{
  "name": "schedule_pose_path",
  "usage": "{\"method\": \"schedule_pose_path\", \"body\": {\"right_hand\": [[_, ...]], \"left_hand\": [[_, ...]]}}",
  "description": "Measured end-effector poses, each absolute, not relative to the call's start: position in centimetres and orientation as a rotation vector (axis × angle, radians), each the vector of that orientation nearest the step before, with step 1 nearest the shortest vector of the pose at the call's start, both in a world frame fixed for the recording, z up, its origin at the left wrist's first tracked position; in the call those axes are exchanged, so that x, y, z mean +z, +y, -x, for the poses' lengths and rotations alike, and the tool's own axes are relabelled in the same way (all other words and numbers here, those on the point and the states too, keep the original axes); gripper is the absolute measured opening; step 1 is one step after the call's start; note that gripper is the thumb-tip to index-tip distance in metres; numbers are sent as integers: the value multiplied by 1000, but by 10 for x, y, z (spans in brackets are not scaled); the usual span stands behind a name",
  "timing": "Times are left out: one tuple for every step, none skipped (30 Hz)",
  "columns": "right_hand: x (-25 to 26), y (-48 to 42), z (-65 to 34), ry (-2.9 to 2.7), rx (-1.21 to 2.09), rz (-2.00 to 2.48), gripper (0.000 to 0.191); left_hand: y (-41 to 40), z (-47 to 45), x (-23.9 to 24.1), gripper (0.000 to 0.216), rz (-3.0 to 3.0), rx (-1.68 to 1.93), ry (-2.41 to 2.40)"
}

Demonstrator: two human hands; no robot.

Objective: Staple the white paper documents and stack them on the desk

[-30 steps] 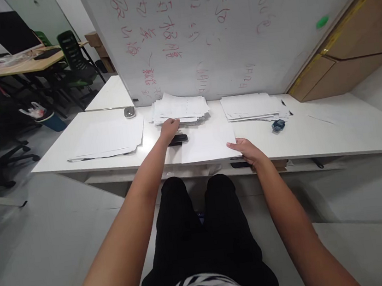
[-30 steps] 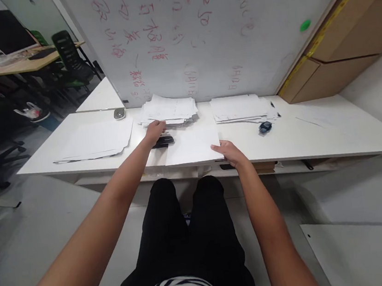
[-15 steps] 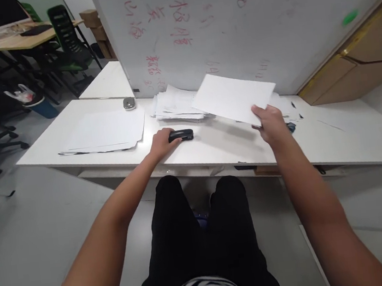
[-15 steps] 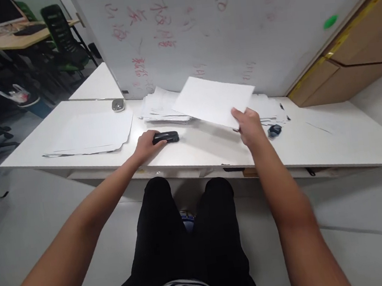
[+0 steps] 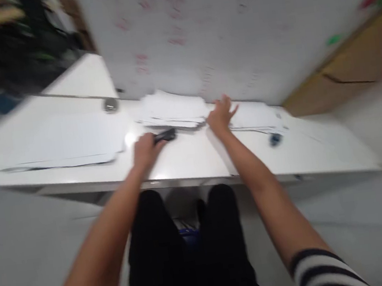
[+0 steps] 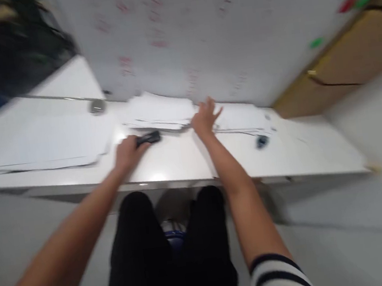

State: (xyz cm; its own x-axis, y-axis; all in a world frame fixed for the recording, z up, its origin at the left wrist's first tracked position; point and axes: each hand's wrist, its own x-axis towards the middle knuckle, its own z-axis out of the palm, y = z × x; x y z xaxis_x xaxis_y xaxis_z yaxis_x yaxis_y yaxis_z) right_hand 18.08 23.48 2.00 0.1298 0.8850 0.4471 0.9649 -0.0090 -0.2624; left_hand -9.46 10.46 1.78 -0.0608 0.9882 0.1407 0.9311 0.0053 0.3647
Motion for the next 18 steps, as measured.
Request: {"method": "schedule_pose_path", "body": {"right_hand": [[15,229,-202,-1796,-287,1921,45],[9,223,-224,-1819,-345,1936,46],[4,217,-247,-1818,-367,1979,47],[0,211,-268,-1787,-354,2034,48],[-4,206,-286,-1752,-305,2082,48],[-8,202,-301,-1727,-226,2111,50],[-12,199,-312,-1707,-125,2136,51],[-16,198,-319,-1686,-57,2145,51],[-19,198,-322,-1679,-22,2137,50],[-22,199,-323,-1677,-18,2120,48],[-24,200,-322,-1678,-43,2100,45],[-25,201,-320,-1680,-79,2081,43],[-25,202,-319,-1679,-111,2074,42],[-25,203,-318,-1679,-134,2078,42],[-25,204,-318,-1682,-153,2090,42],[-25,204,-318,-1688,-171,2107,42],[-24,204,-318,-1699,-190,2125,42],[-24,204,-319,-1714,-212,2142,42]], "left_hand": [[112,96,14,41,-2042,576,2145],[119,98,9,43,-2031,618,2189],[126,98,6,43,-2030,627,2180],[130,98,4,44,-2030,626,2164],[132,98,4,44,-2031,618,2146],[133,98,5,44,-2035,599,2122],[132,98,8,43,-2042,581,2100],[130,98,11,43,-2051,567,2078],[129,99,13,41,-2059,555,2058],[128,99,15,41,-2064,549,2043],[128,100,16,43,-2066,549,2036],[128,101,17,46,-2064,548,2033],[128,102,17,49,-2059,547,2034],[128,102,17,52,-2053,542,2035],[129,102,17,53,-2048,535,2035],[129,102,17,54,-2044,529,2029],[129,102,16,54,-2041,526,2020],[129,101,16,54,-2037,528,2013]]}}
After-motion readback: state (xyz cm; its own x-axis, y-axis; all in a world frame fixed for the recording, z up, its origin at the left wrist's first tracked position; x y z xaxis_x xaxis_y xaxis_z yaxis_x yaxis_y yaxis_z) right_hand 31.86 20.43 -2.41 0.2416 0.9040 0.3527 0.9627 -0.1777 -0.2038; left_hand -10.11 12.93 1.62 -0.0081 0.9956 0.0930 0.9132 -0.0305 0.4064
